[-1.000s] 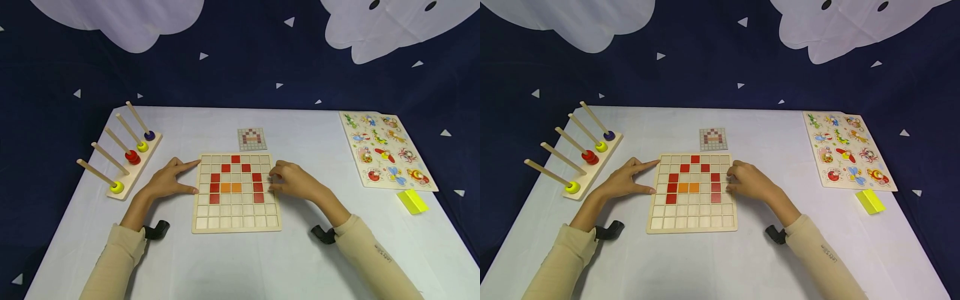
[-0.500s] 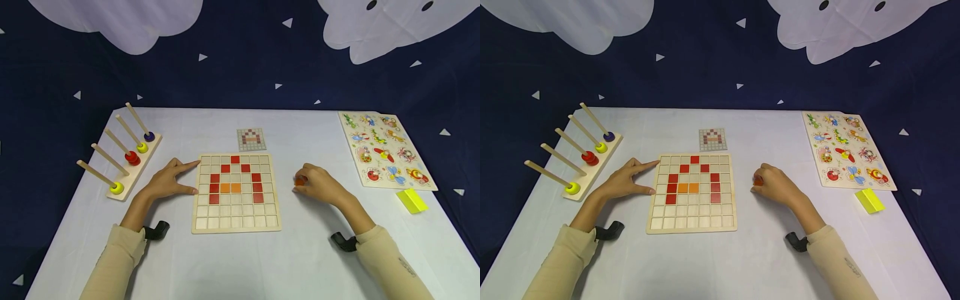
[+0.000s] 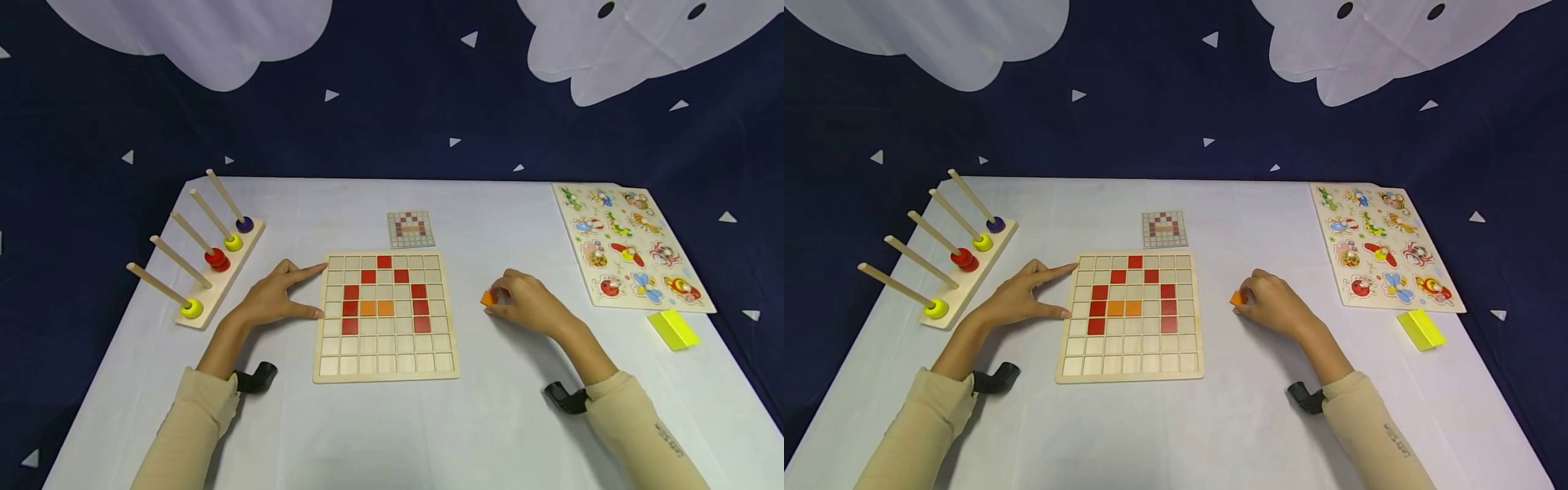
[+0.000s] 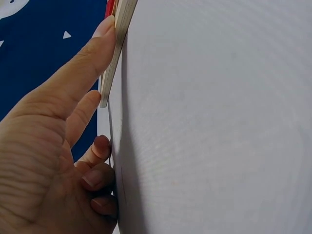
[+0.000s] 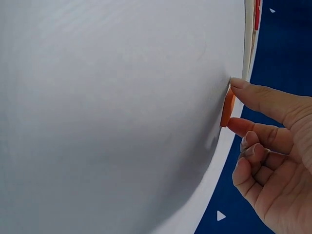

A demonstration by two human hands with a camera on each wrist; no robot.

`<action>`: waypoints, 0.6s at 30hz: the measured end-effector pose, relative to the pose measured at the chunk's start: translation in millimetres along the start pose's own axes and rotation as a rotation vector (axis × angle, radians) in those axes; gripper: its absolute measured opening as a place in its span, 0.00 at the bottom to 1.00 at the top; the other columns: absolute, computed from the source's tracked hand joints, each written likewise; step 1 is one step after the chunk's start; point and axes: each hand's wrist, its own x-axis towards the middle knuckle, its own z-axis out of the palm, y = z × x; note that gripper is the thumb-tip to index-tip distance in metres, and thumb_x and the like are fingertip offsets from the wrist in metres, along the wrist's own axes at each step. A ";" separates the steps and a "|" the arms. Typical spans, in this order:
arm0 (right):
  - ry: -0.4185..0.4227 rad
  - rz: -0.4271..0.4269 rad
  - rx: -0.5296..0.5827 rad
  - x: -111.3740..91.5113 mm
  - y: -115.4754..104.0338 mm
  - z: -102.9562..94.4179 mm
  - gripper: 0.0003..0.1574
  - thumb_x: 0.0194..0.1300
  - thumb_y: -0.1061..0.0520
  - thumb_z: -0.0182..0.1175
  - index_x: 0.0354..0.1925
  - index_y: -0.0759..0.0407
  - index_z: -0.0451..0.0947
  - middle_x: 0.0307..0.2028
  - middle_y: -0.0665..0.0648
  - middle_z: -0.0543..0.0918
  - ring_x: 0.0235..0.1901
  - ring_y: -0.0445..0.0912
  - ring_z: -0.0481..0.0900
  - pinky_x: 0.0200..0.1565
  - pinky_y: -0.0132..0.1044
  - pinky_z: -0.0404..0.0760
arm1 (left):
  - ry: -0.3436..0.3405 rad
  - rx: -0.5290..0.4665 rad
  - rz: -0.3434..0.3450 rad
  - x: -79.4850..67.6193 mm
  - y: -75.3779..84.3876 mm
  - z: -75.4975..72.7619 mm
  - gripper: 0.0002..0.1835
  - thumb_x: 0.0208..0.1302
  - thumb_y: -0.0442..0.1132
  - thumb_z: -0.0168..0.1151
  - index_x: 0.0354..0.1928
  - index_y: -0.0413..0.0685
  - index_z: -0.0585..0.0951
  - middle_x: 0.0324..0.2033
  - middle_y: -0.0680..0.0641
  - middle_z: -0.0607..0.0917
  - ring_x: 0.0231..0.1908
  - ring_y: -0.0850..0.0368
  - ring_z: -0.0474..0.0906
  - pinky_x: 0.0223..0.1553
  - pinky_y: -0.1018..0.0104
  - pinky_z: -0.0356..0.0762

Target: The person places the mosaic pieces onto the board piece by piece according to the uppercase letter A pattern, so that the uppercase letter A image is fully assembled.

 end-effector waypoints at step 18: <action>-0.009 -0.010 0.022 2.0 1.2 3.1 0.08 0.56 0.61 0.71 0.33 0.64 0.83 0.26 0.53 0.72 0.28 0.43 0.66 0.32 0.37 0.67 | 0.004 -0.001 0.000 0.1 -0.6 0.2 0.52 0.43 0.57 0.80 0.73 0.62 0.66 0.40 0.46 0.65 0.38 0.52 0.63 0.37 0.61 0.59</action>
